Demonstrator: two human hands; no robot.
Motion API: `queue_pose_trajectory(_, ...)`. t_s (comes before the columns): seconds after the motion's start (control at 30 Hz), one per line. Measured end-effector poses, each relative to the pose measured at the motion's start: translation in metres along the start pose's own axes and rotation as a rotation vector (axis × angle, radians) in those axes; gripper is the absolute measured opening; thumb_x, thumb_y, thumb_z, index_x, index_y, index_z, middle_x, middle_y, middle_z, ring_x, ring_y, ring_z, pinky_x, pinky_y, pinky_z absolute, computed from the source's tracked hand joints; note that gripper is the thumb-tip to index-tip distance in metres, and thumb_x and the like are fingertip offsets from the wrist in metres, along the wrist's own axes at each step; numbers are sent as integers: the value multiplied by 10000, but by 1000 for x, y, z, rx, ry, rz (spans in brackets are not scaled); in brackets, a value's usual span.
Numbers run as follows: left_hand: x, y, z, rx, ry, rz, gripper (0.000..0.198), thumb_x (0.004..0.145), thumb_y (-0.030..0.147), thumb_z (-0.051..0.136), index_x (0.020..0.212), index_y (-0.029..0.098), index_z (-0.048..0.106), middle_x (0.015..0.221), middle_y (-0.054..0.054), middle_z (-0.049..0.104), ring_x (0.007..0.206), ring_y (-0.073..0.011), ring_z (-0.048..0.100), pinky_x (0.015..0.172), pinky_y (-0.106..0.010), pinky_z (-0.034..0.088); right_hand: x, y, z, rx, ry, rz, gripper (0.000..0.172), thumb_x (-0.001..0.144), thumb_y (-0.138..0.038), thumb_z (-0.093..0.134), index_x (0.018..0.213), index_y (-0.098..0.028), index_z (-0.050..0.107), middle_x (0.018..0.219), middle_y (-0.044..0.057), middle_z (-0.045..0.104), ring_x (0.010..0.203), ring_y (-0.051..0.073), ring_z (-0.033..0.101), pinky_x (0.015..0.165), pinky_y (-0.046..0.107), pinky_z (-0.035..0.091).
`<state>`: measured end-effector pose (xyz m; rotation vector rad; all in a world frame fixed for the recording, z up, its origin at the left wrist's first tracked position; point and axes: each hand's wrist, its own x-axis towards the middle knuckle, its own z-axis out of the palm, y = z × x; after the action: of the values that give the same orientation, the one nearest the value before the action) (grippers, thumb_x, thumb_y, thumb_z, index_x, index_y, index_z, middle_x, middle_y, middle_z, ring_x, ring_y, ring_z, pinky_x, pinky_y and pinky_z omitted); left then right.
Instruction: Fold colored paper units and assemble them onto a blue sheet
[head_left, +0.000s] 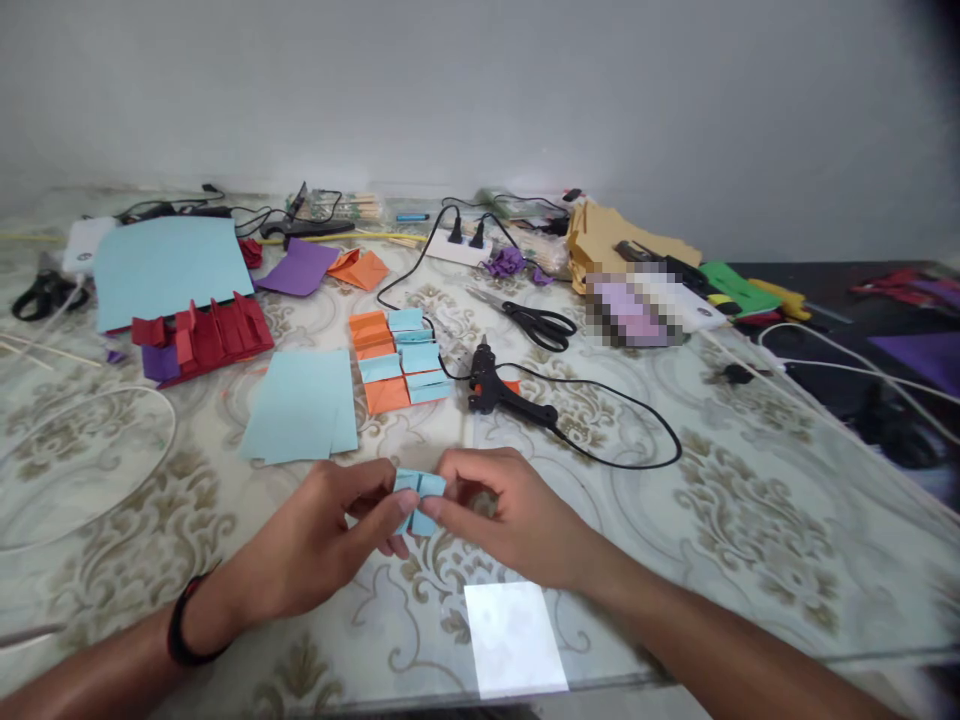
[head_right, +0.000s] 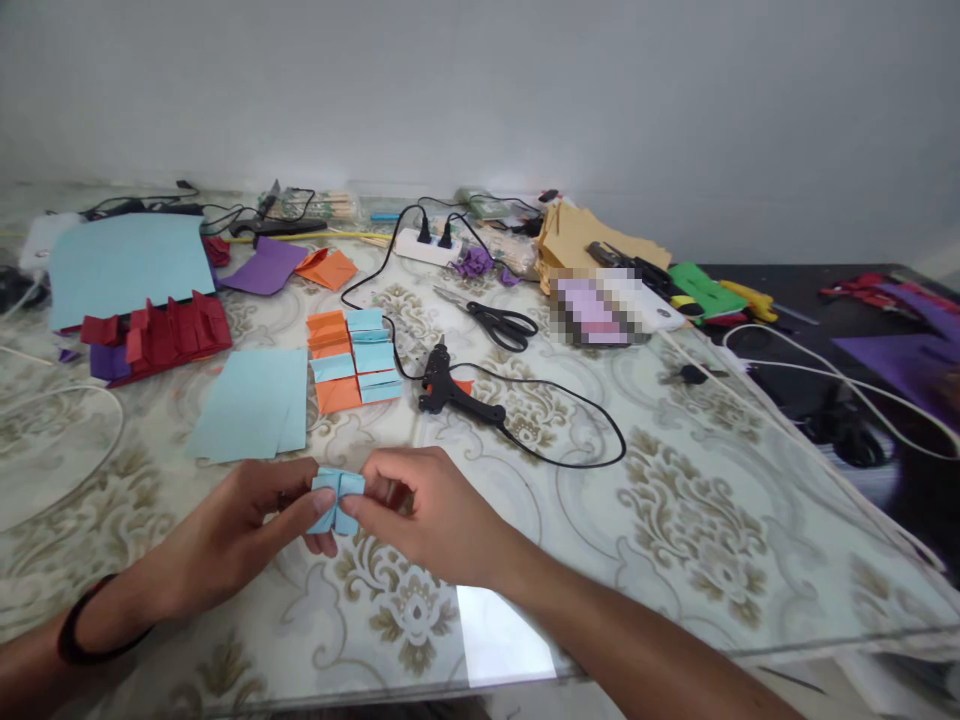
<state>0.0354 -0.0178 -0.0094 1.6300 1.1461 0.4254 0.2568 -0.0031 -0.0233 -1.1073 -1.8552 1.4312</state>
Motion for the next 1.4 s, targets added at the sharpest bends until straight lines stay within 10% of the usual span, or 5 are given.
queue_pose_trajectory(0.4, 2, -1, -4, -140, -137, 1, 382, 1050, 447, 517, 874, 175, 720, 761, -28, 764, 707, -159, 715, 695, -254, 523, 0, 5, -1, 258, -73, 54, 406, 904, -518, 749, 737, -180, 599, 637, -26, 574, 576, 114, 538, 556, 228, 451)
queue_pose_trajectory(0.6, 1, 0, -2, -95, -216, -78, 354, 993, 372, 577, 698, 182, 617, 599, 6, 689, 548, -131, 654, 561, -221, 473, 0, 5, -1, 204, -142, 64, 424, 869, -465, 803, 701, -179, 538, 622, -58, 471, 551, 80, 400, 492, 211, 294)
queue_pose_trajectory(0.83, 3, -5, -8, -12, 39, 20, 321, 953, 370, 603, 694, 180, 591, 574, 55, 519, 582, -107, 447, 582, -236, 368, 0, 6, 0, 222, -152, 146, 427, 866, -482, 791, 704, -175, 544, 614, -44, 516, 544, 88, 448, 479, 205, 314)
queue_pose_trajectory(1.2, 0, -6, -9, -73, 9, 34, 427, 996, 449, 585, 666, 196, 488, 541, 68, 476, 530, -98, 426, 546, -245, 336, 0, 4, -2, 115, -80, 26, 436, 890, -481, 760, 650, -168, 574, 587, -31, 520, 540, 102, 474, 500, 233, 323)
queue_pose_trajectory(1.4, 7, -7, -7, -15, 52, 78, 284, 976, 392, 622, 788, 189, 685, 702, 22, 610, 654, -122, 527, 624, -247, 408, 1, 5, 1, 119, -24, 45, 354, 893, -445, 764, 731, -167, 618, 633, -35, 524, 566, 104, 478, 513, 228, 347)
